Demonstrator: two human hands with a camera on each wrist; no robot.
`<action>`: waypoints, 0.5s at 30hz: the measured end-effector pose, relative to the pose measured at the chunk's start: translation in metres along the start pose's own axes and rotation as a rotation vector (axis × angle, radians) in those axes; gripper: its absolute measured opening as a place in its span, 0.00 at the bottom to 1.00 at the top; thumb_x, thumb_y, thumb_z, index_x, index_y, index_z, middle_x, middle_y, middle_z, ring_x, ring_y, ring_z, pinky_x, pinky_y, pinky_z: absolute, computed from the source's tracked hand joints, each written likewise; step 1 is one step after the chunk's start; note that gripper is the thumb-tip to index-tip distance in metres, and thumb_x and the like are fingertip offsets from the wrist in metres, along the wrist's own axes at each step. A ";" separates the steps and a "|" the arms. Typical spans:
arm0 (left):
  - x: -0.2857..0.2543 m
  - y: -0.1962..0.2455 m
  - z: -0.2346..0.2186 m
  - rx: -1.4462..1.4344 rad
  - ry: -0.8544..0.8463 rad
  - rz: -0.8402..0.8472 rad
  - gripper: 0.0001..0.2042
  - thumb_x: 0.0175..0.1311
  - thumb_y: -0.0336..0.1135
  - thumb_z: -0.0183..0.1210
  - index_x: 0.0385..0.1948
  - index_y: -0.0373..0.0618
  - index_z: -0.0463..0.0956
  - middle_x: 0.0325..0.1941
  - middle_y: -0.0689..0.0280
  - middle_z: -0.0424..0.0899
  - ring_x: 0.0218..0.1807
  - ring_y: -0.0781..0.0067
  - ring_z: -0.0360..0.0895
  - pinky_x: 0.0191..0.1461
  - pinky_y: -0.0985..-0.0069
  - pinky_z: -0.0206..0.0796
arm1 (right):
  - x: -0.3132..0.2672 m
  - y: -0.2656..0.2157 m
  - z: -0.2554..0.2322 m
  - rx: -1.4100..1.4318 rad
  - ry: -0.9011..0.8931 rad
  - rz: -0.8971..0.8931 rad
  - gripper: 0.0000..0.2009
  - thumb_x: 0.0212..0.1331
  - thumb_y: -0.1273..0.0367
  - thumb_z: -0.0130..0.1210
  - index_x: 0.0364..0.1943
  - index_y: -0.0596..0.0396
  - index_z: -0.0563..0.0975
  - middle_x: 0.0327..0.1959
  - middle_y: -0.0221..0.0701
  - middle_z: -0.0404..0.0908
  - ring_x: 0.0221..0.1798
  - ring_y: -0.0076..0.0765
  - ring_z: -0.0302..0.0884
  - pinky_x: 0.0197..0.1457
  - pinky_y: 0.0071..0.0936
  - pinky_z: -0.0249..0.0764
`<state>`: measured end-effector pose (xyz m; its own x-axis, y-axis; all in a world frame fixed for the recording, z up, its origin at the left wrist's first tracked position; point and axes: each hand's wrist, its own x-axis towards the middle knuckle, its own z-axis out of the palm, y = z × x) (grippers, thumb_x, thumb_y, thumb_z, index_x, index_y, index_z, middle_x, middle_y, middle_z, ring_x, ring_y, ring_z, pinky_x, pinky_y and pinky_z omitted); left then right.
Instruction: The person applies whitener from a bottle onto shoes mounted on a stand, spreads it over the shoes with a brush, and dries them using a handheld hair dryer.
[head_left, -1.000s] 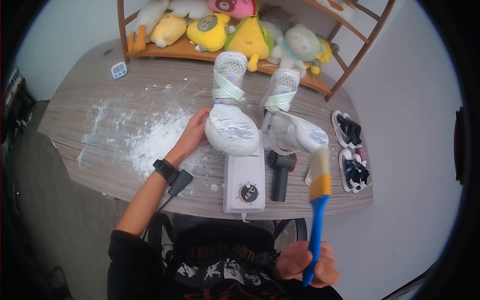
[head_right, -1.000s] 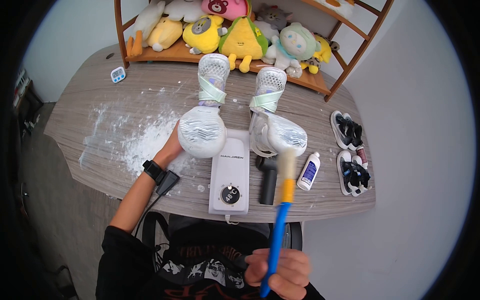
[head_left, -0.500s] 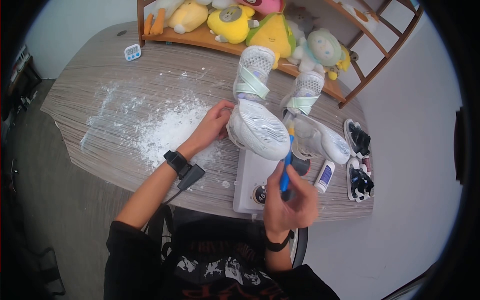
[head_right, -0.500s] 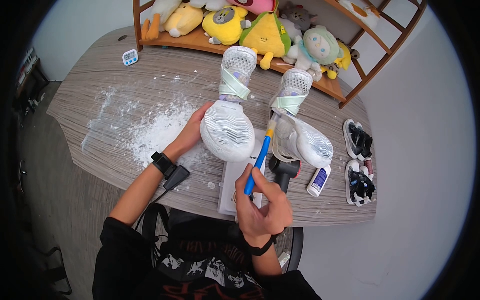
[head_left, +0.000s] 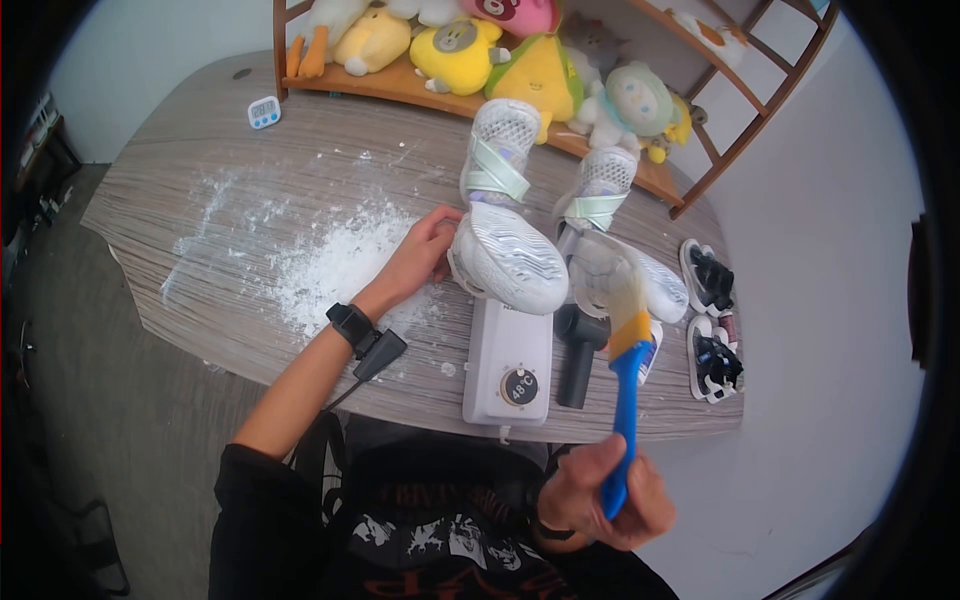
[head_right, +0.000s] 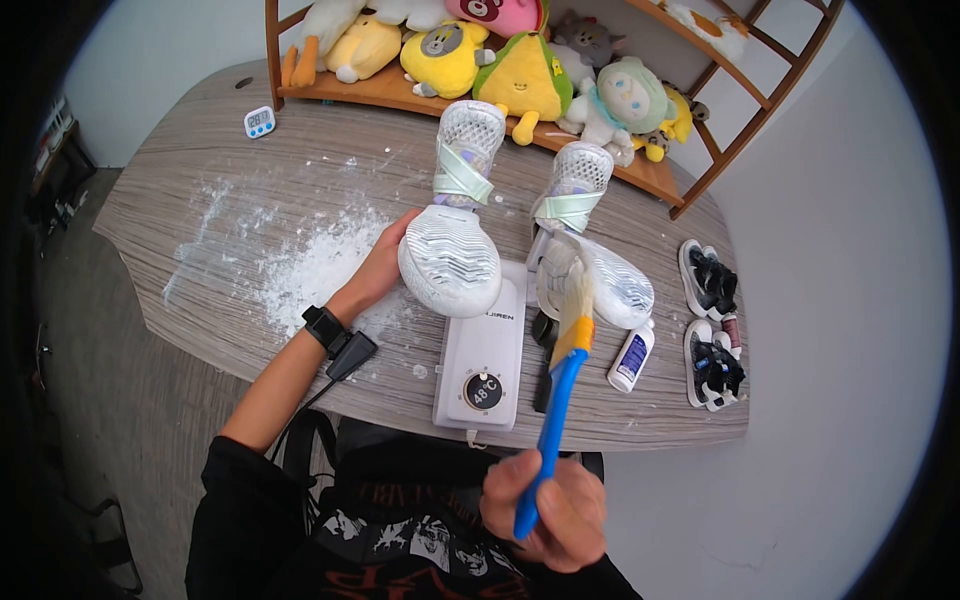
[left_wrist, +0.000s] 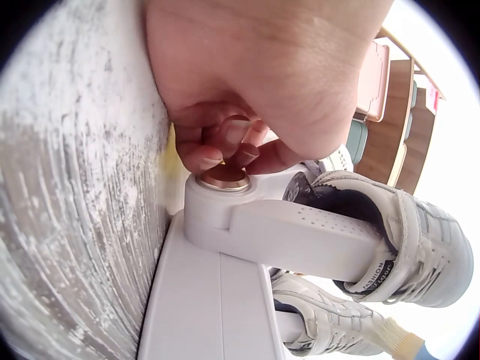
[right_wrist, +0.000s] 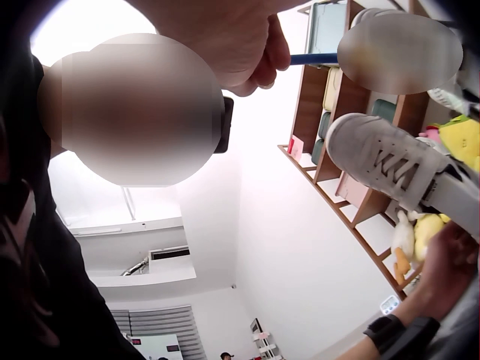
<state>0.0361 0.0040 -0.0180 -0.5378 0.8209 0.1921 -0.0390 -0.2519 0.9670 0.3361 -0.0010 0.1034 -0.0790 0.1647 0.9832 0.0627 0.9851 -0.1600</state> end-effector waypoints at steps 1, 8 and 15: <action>0.000 0.000 0.000 0.004 0.001 -0.001 0.12 0.78 0.32 0.43 0.57 0.42 0.70 0.25 0.71 0.74 0.21 0.82 0.66 0.25 0.80 0.59 | 0.000 -0.002 -0.004 -0.042 0.041 0.007 0.17 0.57 0.81 0.65 0.44 0.58 0.69 0.12 0.25 0.68 0.09 0.29 0.69 0.13 0.25 0.63; 0.000 -0.003 -0.002 0.006 -0.005 0.013 0.13 0.78 0.32 0.43 0.56 0.41 0.70 0.25 0.71 0.74 0.21 0.82 0.66 0.25 0.80 0.59 | -0.004 -0.033 0.006 -0.068 0.312 0.188 0.15 0.65 0.70 0.62 0.41 0.53 0.64 0.15 0.30 0.66 0.13 0.27 0.65 0.18 0.22 0.61; 0.001 -0.005 -0.001 0.017 0.000 0.009 0.12 0.78 0.33 0.44 0.56 0.42 0.70 0.25 0.72 0.73 0.21 0.83 0.66 0.25 0.80 0.59 | -0.008 0.016 0.054 0.073 -0.073 0.096 0.16 0.47 0.81 0.73 0.38 0.63 0.78 0.17 0.32 0.80 0.11 0.28 0.71 0.17 0.22 0.66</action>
<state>0.0344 0.0054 -0.0226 -0.5378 0.8187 0.2010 -0.0195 -0.2505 0.9679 0.2842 0.0158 0.0879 -0.1481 0.2589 0.9545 0.0009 0.9652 -0.2616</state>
